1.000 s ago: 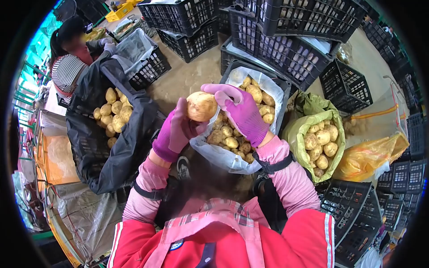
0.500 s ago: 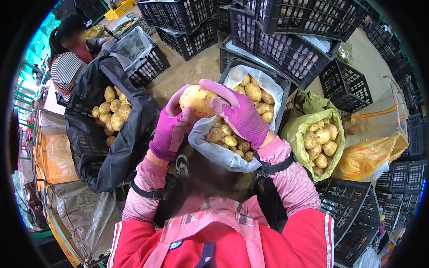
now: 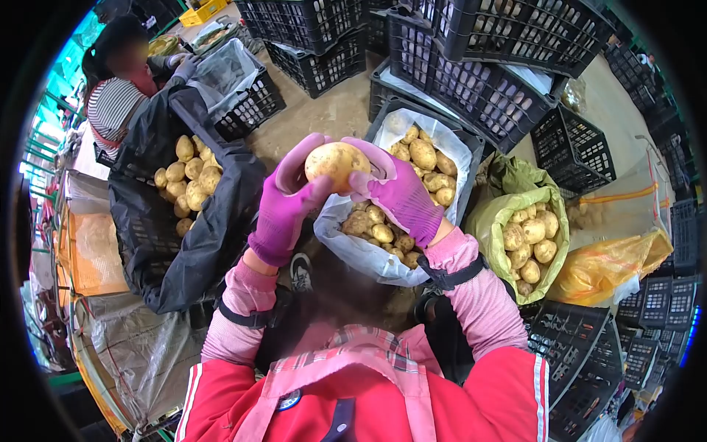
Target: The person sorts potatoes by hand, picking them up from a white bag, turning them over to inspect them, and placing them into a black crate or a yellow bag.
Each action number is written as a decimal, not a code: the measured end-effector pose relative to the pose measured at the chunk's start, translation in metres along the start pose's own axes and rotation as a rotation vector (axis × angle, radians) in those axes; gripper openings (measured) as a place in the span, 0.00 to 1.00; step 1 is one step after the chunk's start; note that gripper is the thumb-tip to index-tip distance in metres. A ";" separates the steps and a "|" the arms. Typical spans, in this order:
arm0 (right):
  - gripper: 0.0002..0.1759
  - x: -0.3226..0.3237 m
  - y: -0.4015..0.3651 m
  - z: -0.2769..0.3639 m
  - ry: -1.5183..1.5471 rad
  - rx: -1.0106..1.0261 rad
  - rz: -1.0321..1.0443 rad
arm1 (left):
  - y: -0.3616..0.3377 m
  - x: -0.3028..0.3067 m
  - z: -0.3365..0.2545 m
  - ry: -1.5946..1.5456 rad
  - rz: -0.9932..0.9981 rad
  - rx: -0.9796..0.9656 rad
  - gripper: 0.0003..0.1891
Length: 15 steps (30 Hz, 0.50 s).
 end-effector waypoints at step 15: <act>0.37 0.003 -0.005 0.025 -0.421 0.326 -0.187 | -0.008 -0.005 0.044 -0.263 0.103 0.462 0.34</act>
Point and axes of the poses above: each hand's wrist, its own y-axis towards the middle knuckle, its own x-axis out of the back of the hand, z = x × y, the point moved 10 cm from there along y, towards the middle knuckle, and after that the axes turned 2 degrees about z, right-handed, at the moved point
